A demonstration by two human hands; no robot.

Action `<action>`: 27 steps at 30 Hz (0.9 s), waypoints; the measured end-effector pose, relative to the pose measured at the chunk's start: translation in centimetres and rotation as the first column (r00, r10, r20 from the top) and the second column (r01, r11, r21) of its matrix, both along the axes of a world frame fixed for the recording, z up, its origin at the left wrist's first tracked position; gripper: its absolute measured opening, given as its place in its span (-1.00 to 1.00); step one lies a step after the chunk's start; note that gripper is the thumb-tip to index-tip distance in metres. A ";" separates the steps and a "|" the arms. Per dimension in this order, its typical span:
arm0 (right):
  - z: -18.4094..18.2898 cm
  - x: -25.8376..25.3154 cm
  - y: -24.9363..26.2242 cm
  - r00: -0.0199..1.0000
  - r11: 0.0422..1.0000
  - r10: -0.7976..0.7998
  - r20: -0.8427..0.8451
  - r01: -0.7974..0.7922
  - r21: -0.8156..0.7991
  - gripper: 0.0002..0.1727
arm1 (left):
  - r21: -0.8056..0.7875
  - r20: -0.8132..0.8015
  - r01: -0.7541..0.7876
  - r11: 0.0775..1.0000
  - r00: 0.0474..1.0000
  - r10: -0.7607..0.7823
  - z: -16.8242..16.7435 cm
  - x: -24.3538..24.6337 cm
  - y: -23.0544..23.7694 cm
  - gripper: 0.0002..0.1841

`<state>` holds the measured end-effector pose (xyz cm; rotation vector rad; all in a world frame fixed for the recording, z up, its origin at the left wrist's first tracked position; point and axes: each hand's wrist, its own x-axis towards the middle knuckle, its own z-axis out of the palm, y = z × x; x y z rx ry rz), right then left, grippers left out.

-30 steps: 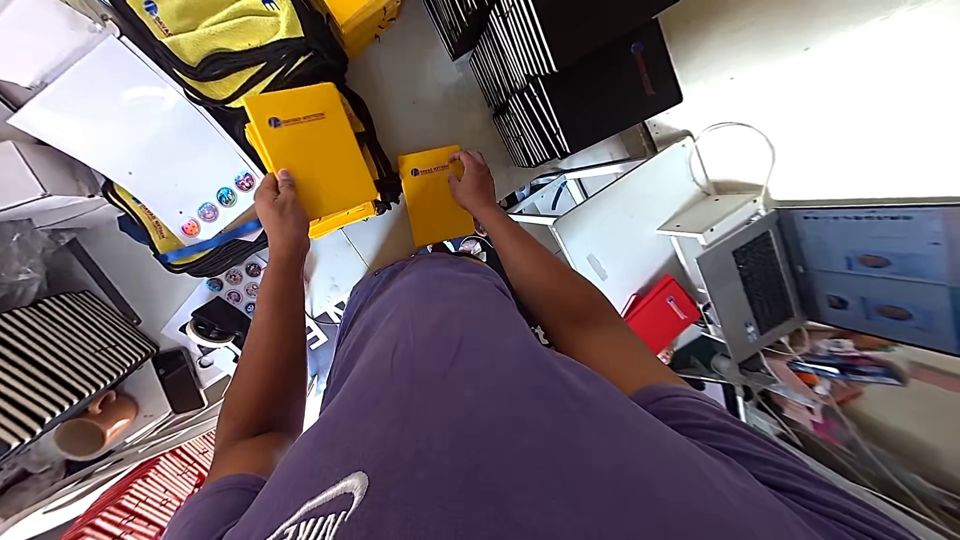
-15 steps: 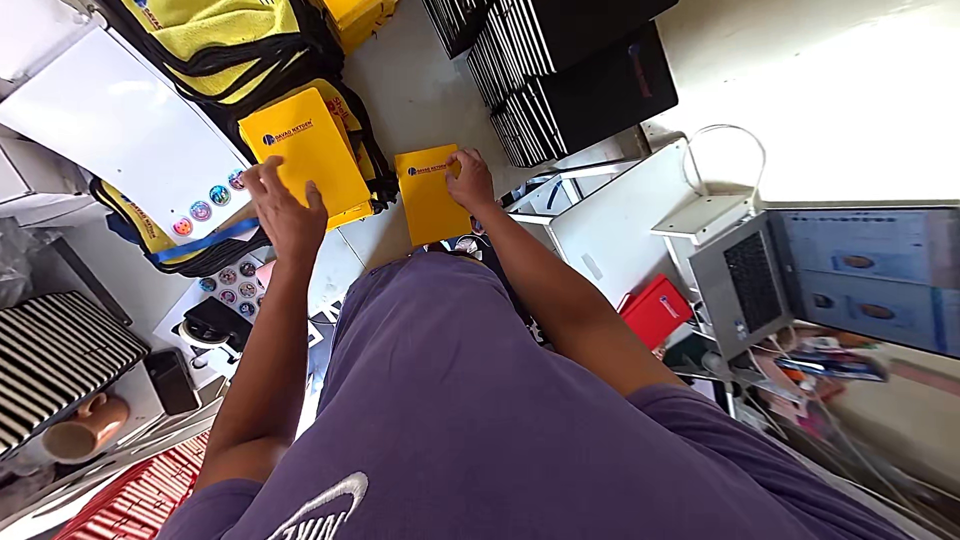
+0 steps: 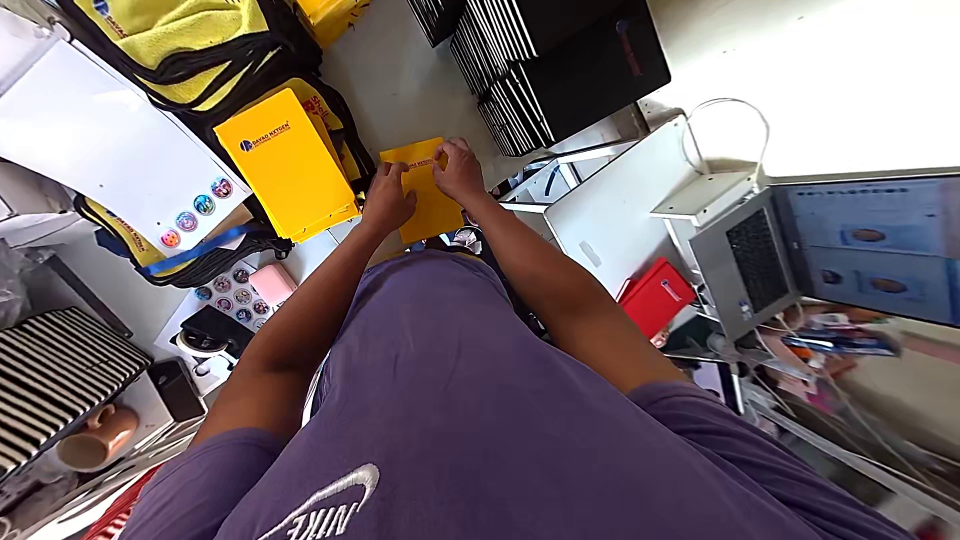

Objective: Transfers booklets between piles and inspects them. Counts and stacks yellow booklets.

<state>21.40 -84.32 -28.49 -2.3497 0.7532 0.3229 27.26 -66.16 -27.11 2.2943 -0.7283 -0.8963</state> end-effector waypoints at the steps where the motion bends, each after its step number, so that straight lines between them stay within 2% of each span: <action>1: 0.0 0.1 -0.1 1.000 1.000 0.004 -0.011 -0.004 0.006 -0.75 | 0.016 0.012 -0.024 1.000 1.000 0.024 -0.7 0.1 -0.3 -0.47; 4: -0.3 -0.1 -0.2 0.999 0.998 0.048 0.018 -0.047 -0.029 -0.80 | 0.043 0.054 -0.051 0.998 0.997 0.049 -1.6 0.6 -1.1 -0.39; 7: -0.2 -0.2 0.1 0.999 0.999 0.033 0.043 -0.033 -0.020 -0.83 | 0.048 0.086 -0.148 0.988 0.986 0.144 -1.4 0.9 -1.5 -0.29; 11: 0.3 -0.1 -0.3 0.995 0.987 -0.093 0.046 0.086 0.136 -0.85 | 0.007 0.060 -0.290 0.957 0.955 0.289 -1.1 -0.6 -1.0 -0.08; 14: 0.4 -0.1 -1.1 0.976 0.927 -0.214 0.049 0.187 0.325 -0.83 | 0.001 -0.014 -0.340 0.940 0.940 0.340 -1.1 -2.6 0.0 0.06; 16: 0.1 -0.7 -1.6 0.906 0.784 -0.423 -0.001 0.366 0.502 -0.74 | 0.022 -0.123 -0.362 0.932 0.924 0.362 -0.9 -3.8 0.6 0.10; 18: -0.1 -1.3 -2.0 0.737 0.517 -0.668 -0.107 0.563 0.645 -0.60 | 0.043 -0.213 -0.391 0.919 0.896 0.391 -1.3 -4.5 1.1 0.08; 19: -0.2 -1.7 -2.2 0.649 0.393 -0.740 -0.175 0.628 0.672 -0.51 | 0.051 -0.238 -0.398 0.916 0.886 0.398 -1.5 -4.7 1.4 0.06; 20: -0.4 -2.2 -2.5 0.594 0.318 -0.772 -0.226 0.670 0.671 -0.42 | 0.057 -0.254 -0.404 0.913 0.879 0.404 -1.6 -4.8 1.5 0.04; 21: -0.7 -2.8 -2.6 0.591 0.310 -0.765 -0.254 0.684 0.660 -0.38 | 0.056 -0.272 -0.416 0.908 0.868 0.414 -1.7 -4.8 1.6 0.02; 22: -1.1 -3.4 -2.5 0.633 0.364 -0.730 -0.257 0.678 0.638 -0.38 | 0.060 -0.303 -0.433 0.899 0.850 0.430 -1.5 -4.7 1.5 -0.01; 25: -2.0 -4.8 -0.7 0.827 0.680 -0.540 -0.155 0.537 0.499 -0.50 | 0.099 -0.446 -0.490 0.866 0.756 0.478 -0.2 -4.2 1.4 -0.04; 27: -1.2 -5.0 0.2 0.892 0.819 -0.442 -0.098 0.445 0.361 -0.44 | 0.118 -0.555 -0.548 0.828 0.655 0.513 0.3 -4.1 1.0 -0.08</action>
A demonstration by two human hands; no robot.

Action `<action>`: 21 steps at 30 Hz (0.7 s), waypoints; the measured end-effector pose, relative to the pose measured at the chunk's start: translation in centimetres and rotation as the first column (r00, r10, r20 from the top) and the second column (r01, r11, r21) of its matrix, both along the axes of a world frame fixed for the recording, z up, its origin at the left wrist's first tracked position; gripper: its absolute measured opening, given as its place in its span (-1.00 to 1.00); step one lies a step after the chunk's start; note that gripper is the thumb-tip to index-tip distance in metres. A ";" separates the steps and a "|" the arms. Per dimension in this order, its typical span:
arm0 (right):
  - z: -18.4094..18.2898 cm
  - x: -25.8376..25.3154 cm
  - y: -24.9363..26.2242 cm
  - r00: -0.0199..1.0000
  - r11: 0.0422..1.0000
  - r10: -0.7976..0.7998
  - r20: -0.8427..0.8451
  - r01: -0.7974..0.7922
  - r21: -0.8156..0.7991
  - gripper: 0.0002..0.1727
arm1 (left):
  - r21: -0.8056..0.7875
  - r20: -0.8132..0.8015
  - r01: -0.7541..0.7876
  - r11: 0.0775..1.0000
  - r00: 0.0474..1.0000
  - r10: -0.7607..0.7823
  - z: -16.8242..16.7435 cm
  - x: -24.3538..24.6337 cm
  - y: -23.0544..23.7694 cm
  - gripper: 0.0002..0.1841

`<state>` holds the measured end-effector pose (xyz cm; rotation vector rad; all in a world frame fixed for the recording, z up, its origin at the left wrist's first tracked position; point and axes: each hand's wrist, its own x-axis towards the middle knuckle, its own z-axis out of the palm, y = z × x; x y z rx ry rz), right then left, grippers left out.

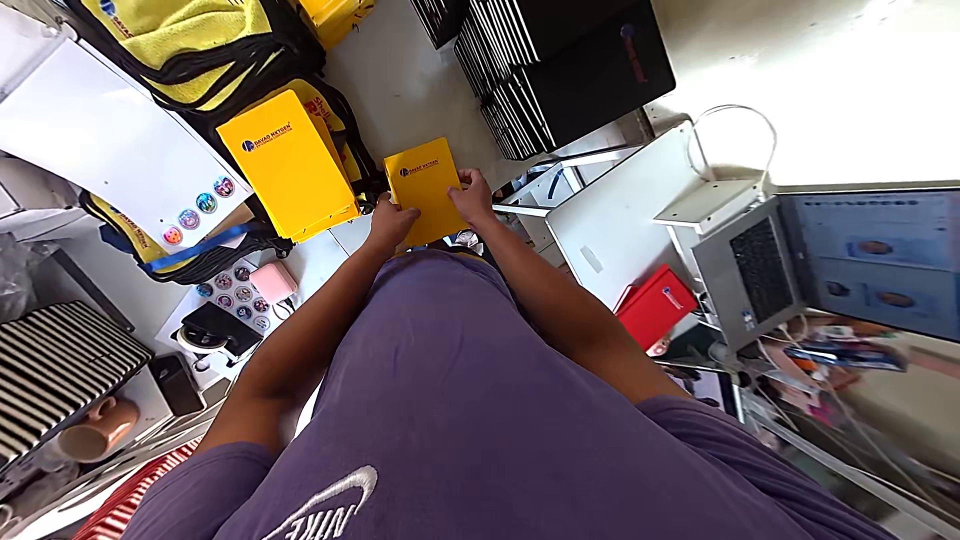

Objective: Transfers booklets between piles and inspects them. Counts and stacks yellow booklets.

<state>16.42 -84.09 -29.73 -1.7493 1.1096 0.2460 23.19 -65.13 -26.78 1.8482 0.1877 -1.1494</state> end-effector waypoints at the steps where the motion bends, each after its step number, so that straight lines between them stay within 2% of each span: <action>1: 0.3 -0.1 0.2 1.000 0.998 0.028 -0.011 -0.028 -0.047 -0.41 | -0.025 -0.065 -0.044 0.999 0.997 0.042 0.0 -0.1 -0.2 -0.10; 3: 0.5 -0.2 -0.1 0.999 0.996 0.033 -0.022 -0.034 -0.078 -0.40 | -0.042 -0.152 -0.107 0.993 0.983 0.099 -0.1 -0.5 -0.6 -0.10; 6: 0.9 -0.5 -0.8 0.999 0.997 -0.031 -0.018 0.029 -0.067 -0.44 | -0.075 -0.180 -0.127 0.989 0.977 0.112 0.5 -0.9 -1.0 -0.11; 8: 2.3 -0.9 -1.3 0.998 0.997 -0.056 0.035 0.058 -0.043 -0.44 | -0.118 -0.177 -0.085 0.989 0.982 0.063 1.3 -0.7 -1.1 -0.09; 10: 4.6 -1.3 -1.5 0.986 0.995 -0.086 0.140 0.078 0.063 -0.45 | -0.170 -0.111 -0.003 0.985 0.994 -0.016 2.0 -0.1 -0.9 -0.07; 12: 7.4 -1.3 -1.0 0.963 0.977 -0.144 0.226 0.103 0.186 -0.50 | -0.214 0.008 0.070 0.974 0.998 -0.069 2.7 0.9 -0.4 -0.19; 14: 9.6 -0.8 -0.1 0.935 0.943 -0.210 0.286 0.117 0.311 -0.55 | -0.283 0.122 0.089 0.955 0.991 -0.057 3.9 2.1 0.4 -0.44; 16: 10.9 0.0 0.7 0.896 0.876 -0.279 0.345 0.090 0.474 -0.61 | -0.407 0.194 0.041 0.913 0.980 0.042 5.3 3.4 1.3 -0.63; 18: 11.0 1.2 1.4 0.878 0.809 -0.288 0.383 0.009 0.587 -0.65 | -0.461 0.240 -0.026 0.887 0.959 0.153 6.9 4.8 2.9 -0.69; 19: 10.4 1.9 1.6 0.881 0.821 -0.250 0.402 -0.028 0.570 -0.63 | -0.439 0.283 -0.053 0.897 0.939 0.194 7.6 5.5 3.8 -0.69; 20: 9.4 2.5 1.5 0.891 0.881 -0.168 0.421 -0.056 0.470 -0.61 | -0.403 0.332 -0.082 0.911 0.915 0.229 8.1 6.2 4.8 -0.68; 21: 8.1 3.0 1.3 0.908 0.958 -0.022 0.419 -0.101 0.268 -0.66 | -0.364 0.383 -0.112 0.925 0.887 0.258 8.3 7.0 5.9 -0.68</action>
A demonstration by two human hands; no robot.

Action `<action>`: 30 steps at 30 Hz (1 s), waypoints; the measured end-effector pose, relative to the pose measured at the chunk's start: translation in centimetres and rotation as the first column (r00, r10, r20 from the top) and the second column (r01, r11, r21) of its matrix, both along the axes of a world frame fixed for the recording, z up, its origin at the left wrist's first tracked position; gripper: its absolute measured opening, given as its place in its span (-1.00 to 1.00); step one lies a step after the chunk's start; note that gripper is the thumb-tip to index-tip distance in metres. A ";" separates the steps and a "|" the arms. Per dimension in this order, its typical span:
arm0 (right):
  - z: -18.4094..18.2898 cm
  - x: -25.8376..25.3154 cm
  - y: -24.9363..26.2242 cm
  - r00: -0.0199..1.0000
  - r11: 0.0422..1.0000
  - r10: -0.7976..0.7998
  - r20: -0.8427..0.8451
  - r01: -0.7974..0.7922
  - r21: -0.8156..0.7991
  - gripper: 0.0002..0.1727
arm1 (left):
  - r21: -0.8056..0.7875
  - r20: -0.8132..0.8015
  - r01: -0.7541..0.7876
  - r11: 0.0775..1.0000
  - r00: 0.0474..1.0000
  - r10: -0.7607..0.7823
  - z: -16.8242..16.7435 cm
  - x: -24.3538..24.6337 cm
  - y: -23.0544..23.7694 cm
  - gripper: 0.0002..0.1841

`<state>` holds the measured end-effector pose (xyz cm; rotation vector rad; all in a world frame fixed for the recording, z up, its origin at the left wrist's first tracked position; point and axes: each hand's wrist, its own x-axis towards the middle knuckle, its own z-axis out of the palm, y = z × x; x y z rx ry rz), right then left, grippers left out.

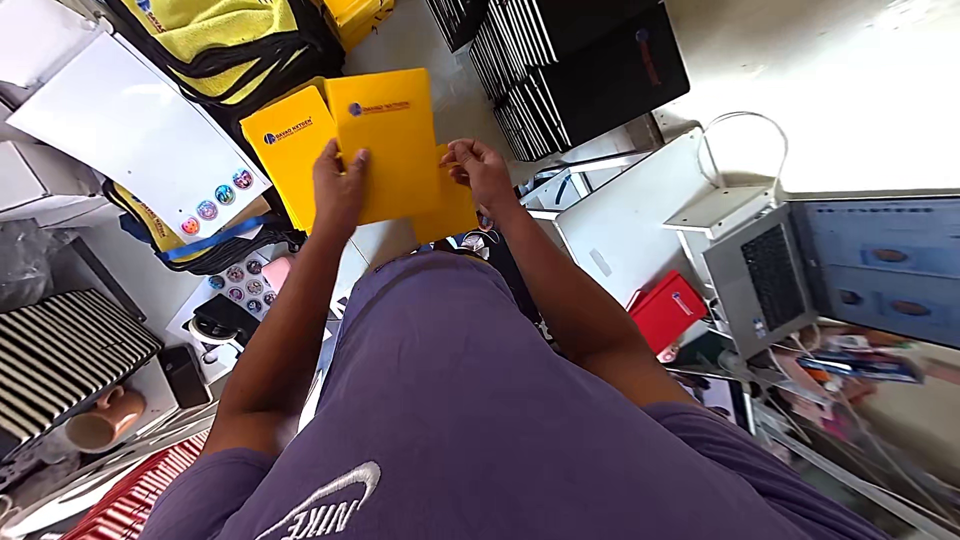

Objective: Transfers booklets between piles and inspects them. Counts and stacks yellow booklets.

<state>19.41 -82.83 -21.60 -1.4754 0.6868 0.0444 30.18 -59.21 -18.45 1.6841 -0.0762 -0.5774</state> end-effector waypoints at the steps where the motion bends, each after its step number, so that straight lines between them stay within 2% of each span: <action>1: -1.3 0.3 -0.5 0.996 0.966 0.059 -0.068 -0.074 -0.246 -0.71 | 0.053 0.039 -0.043 0.998 0.998 0.041 0.1 0.7 1.2 -0.66; 2: -2.3 0.5 -1.1 0.979 0.888 0.096 -0.180 -0.166 -0.429 -0.71 | 0.098 0.070 -0.090 0.991 0.994 0.083 0.0 1.5 2.4 -0.65; 4: -4.0 0.8 -1.6 0.934 0.766 0.107 -0.340 -0.295 -0.571 -0.65 | 0.155 0.100 -0.191 0.969 0.979 0.177 -0.3 2.7 4.7 -0.64; 7: -5.6 0.7 -1.6 0.910 0.703 0.099 -0.403 -0.350 -0.619 -0.59 | 0.207 0.081 -0.290 0.935 0.957 0.279 -1.2 3.4 7.4 -0.67; 10: -6.4 0.9 -1.2 0.909 0.702 0.133 -0.394 -0.367 -0.611 -0.59 | 0.246 0.065 -0.326 0.913 0.945 0.320 -2.5 3.2 8.8 -0.65; 12: -6.9 1.1 -1.0 0.907 0.694 0.144 -0.397 -0.378 -0.613 -0.61 | 0.328 0.124 -0.334 0.884 0.943 0.310 -3.2 3.0 8.8 -0.61; 16: -7.4 1.4 -0.6 0.898 0.669 0.155 -0.412 -0.402 -0.626 -0.60 | 0.522 0.207 -0.269 0.809 0.960 0.186 -3.6 3.0 8.3 -0.15; 20: -7.3 1.6 -0.7 0.886 0.638 0.158 -0.436 -0.429 -0.640 -0.66 | 0.535 0.197 -0.252 0.806 0.965 0.171 -4.4 3.0 7.8 0.00; 23: -7.4 1.8 -0.6 0.878 0.628 0.162 -0.450 -0.443 -0.639 -0.69 | 0.595 0.275 -0.263 0.759 0.955 0.115 -3.1 2.1 7.0 0.09; 25: -7.4 1.9 -0.7 0.878 0.627 0.155 -0.453 -0.441 -0.642 -0.64 | 0.641 0.388 -0.276 0.716 0.922 0.008 -1.6 1.0 6.0 0.08; 27: -7.5 1.9 -0.8 0.880 0.630 0.149 -0.451 -0.436 -0.643 -0.62 | 0.619 0.480 -0.252 0.744 0.871 -0.106 -0.1 0.2 4.8 -0.01; 30: -7.3 2.0 -0.9 0.869 0.624 0.162 -0.467 -0.457 -0.634 -0.62 | 0.580 0.453 -0.052 0.813 0.850 -0.269 1.9 -1.0 2.2 -0.22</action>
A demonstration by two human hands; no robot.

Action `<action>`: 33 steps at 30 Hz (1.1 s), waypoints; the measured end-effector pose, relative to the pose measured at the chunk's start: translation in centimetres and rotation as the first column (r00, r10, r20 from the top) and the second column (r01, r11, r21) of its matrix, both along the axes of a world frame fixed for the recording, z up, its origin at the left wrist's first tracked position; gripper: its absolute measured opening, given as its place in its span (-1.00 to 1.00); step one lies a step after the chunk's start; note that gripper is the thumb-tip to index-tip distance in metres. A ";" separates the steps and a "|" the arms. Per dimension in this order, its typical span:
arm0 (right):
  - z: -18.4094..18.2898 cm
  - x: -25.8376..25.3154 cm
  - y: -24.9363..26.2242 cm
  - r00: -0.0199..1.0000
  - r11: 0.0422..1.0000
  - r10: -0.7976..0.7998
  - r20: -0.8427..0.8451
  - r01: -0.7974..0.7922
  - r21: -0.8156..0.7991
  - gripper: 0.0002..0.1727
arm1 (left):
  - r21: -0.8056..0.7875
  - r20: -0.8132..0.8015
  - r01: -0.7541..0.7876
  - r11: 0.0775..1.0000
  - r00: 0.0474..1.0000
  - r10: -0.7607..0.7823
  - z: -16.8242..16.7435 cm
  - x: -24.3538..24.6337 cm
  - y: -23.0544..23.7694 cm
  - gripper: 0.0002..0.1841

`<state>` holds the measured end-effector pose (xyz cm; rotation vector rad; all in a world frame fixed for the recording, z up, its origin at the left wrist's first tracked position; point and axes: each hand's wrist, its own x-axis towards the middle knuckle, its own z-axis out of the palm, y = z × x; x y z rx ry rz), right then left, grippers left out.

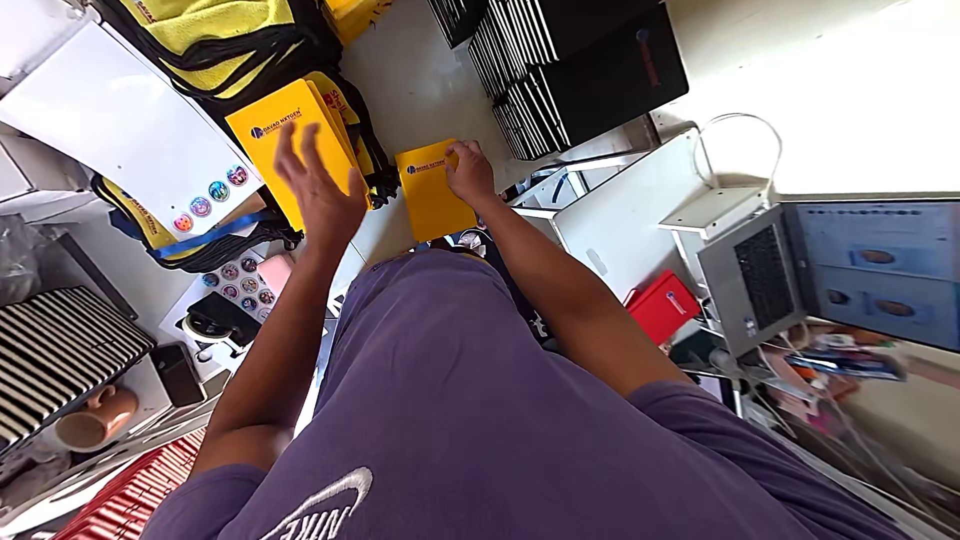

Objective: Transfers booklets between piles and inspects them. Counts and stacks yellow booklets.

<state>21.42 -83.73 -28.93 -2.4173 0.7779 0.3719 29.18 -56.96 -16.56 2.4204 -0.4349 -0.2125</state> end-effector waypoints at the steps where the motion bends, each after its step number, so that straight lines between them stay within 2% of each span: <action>1: 0.1 0.1 -0.1 1.000 1.000 0.007 -0.009 -0.006 0.000 -0.63 | -0.031 -0.014 0.073 0.997 0.997 -0.073 0.1 -0.4 -1.0 -0.31; 3: 0.2 0.3 -0.4 1.000 1.000 0.018 -0.024 -0.018 0.004 -0.63 | -0.096 -0.037 0.205 0.974 0.977 -0.209 -0.6 -1.5 -3.2 -0.44; 6: 0.3 0.7 -0.8 0.999 0.999 0.035 -0.036 -0.034 0.022 -0.67 | -0.116 -0.180 0.352 0.929 0.912 -0.368 -3.1 -2.9 -6.3 -0.48; 9: 0.2 1.0 -1.0 0.997 0.998 0.041 -0.062 -0.038 0.046 -0.71 | -0.055 -0.288 0.425 0.904 0.860 -0.422 -7.4 -3.5 -8.7 -0.43; 11: 0.1 1.1 -1.0 0.997 0.998 0.025 -0.068 -0.022 0.054 -0.72 | 0.006 -0.355 0.430 0.903 0.845 -0.400 -9.7 -3.1 -10.1 -0.40; 16: -0.5 0.7 -0.9 1.000 0.997 -0.025 0.010 0.024 0.077 -0.75 | 0.093 -0.383 0.382 0.919 0.866 -0.321 -12.6 -1.1 -12.8 -0.31; 20: -1.0 0.8 -1.0 0.985 0.954 -0.169 -0.046 0.175 0.244 -0.67 | 0.113 -0.359 0.268 0.957 0.909 -0.212 -12.8 -0.6 -12.5 -0.25; 25: -1.3 1.2 -1.0 0.973 0.925 -0.216 -0.082 0.231 0.302 -0.72 | -0.023 -0.418 0.167 0.986 0.894 -0.161 -11.8 -2.9 -9.9 -0.19; 29: -1.1 1.4 -1.0 0.974 0.923 -0.200 -0.103 0.223 0.315 -0.69 | -0.095 -0.574 0.059 0.994 0.812 -0.103 -12.0 -5.7 -7.0 -0.19; 33: -1.3 1.0 -1.5 0.971 0.886 -0.236 -0.036 0.230 0.402 -0.72 | -0.056 -0.784 -0.063 0.996 0.620 -0.004 -13.8 -7.0 -6.1 -0.20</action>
